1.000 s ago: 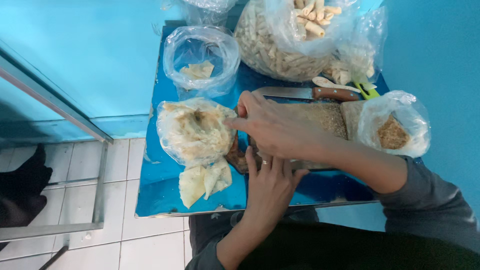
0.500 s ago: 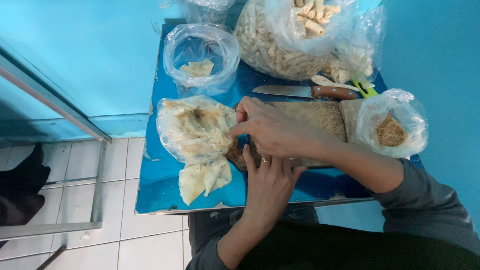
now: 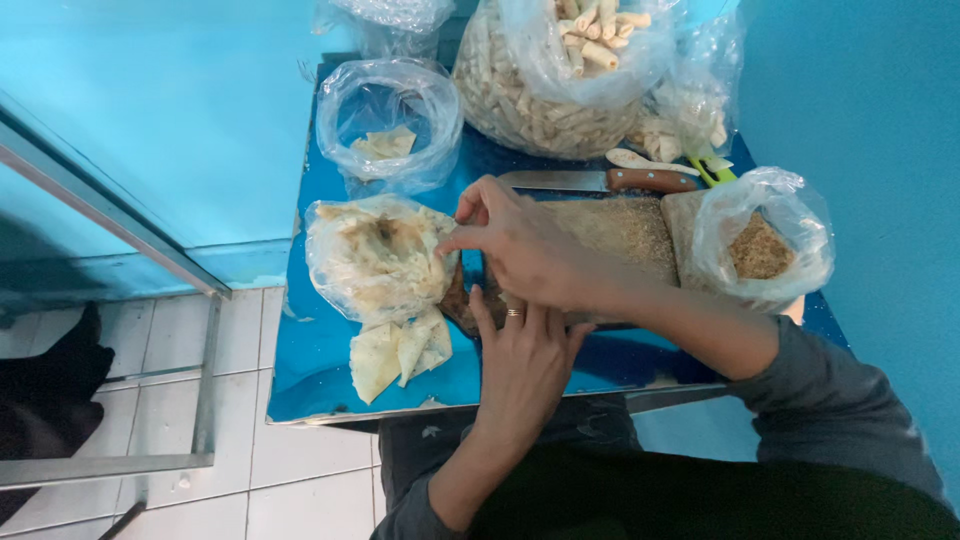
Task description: The person sits at a small blue table and folds square dough wrappers into filled triangular pastries. They place filling from a plastic bag onto a wrapper on the cutting board, fold the wrapper over by hand, and set the finished pastry on a growing pile beside the board.
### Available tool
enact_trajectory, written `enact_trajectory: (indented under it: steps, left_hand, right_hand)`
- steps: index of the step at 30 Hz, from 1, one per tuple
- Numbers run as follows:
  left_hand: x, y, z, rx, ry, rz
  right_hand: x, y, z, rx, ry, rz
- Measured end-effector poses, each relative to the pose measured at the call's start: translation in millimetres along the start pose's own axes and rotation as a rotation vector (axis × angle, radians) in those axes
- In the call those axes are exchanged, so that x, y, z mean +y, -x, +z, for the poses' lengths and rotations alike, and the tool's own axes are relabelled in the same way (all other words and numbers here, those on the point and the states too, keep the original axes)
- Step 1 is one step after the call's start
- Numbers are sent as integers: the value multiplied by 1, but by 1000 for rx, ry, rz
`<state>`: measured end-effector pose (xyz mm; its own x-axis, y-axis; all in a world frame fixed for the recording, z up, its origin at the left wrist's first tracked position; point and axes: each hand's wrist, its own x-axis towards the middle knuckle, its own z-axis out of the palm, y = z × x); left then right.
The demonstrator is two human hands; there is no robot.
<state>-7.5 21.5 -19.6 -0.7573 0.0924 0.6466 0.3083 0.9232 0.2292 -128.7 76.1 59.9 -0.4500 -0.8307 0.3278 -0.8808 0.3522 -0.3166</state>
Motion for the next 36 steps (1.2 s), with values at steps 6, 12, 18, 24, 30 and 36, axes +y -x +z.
enact_trajectory:
  steps: [6,12,18,24,30,36]
  left_hand:
    - [-6,4,9,-134,-26,39]
    - [-8,5,12,-80,-2,18]
    - [-9,-1,5,-73,48,19]
    - [-4,-5,-6,-27,31,-10]
    - [-4,-7,-8,-52,10,-18]
    - [-4,-6,-6,-30,-2,-8]
  right_hand:
    - [-22,10,4,93,351,-219]
    - [-34,16,3,82,468,-239]
    - [-25,8,-4,109,555,-221]
    - [-3,-3,-13,175,578,-233]
    - [12,-7,-1,139,532,-244]
    - [21,-13,-1,-23,130,-27]
